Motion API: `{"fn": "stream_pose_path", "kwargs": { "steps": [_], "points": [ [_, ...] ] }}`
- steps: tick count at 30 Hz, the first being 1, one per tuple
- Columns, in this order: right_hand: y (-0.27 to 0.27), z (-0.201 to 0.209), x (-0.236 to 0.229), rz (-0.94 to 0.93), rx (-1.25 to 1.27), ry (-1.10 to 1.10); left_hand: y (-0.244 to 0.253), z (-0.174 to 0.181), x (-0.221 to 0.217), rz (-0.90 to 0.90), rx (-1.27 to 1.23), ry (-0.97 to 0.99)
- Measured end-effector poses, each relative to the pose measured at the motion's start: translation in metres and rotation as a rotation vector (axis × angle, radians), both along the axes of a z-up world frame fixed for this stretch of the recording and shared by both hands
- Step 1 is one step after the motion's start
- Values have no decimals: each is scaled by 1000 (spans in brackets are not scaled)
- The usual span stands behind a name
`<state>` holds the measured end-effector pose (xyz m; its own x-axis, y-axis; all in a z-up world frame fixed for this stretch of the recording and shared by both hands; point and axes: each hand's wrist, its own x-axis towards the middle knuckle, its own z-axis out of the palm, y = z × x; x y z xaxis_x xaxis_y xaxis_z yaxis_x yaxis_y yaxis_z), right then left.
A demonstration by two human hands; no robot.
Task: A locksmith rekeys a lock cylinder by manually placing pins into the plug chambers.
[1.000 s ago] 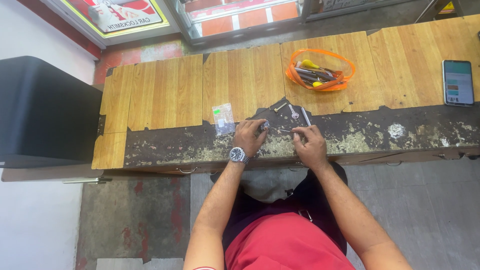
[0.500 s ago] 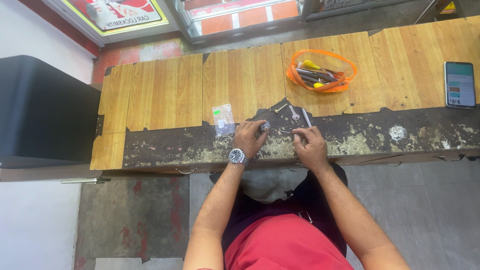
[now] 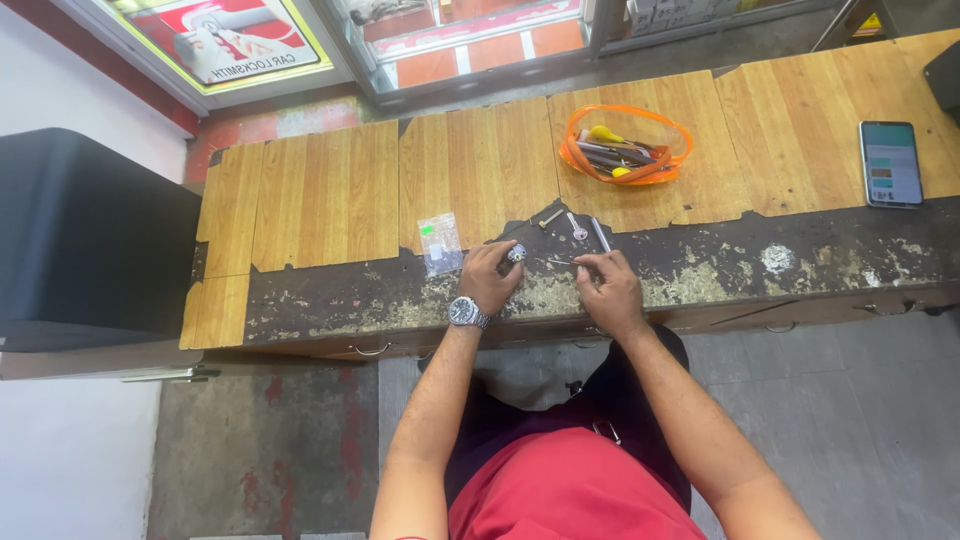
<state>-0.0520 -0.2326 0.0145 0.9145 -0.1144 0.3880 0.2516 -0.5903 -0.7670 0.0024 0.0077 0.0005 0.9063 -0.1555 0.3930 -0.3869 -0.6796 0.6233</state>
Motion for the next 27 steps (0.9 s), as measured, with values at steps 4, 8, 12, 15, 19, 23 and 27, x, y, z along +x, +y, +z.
{"fn": "stream_pose_path", "kwargs": {
  "steps": [4, 8, 12, 15, 19, 23, 27],
  "points": [
    [0, 5, -5, -9, 20, 22, -3, -9, 2, 25, 79, -13],
    [0, 8, -8, -16, 29, 47, -6, -7, 0, 30, 98, -27],
    [-1, 6, -7, -17, 23, 59, -7, -9, 1, 53, 130, -36],
    [-1, 7, -8, -24, 23, 62, -6, -9, 0, 56, 140, -30],
    [-1, 9, -9, -20, 20, 65, -7, -3, -1, 51, 144, -8],
    [-2, 8, -8, -13, 25, 63, -7, -5, -1, 46, 127, -20],
    [-1, 11, -8, -6, 35, 68, -6, -10, 1, 43, 131, -31]
  ]
}}
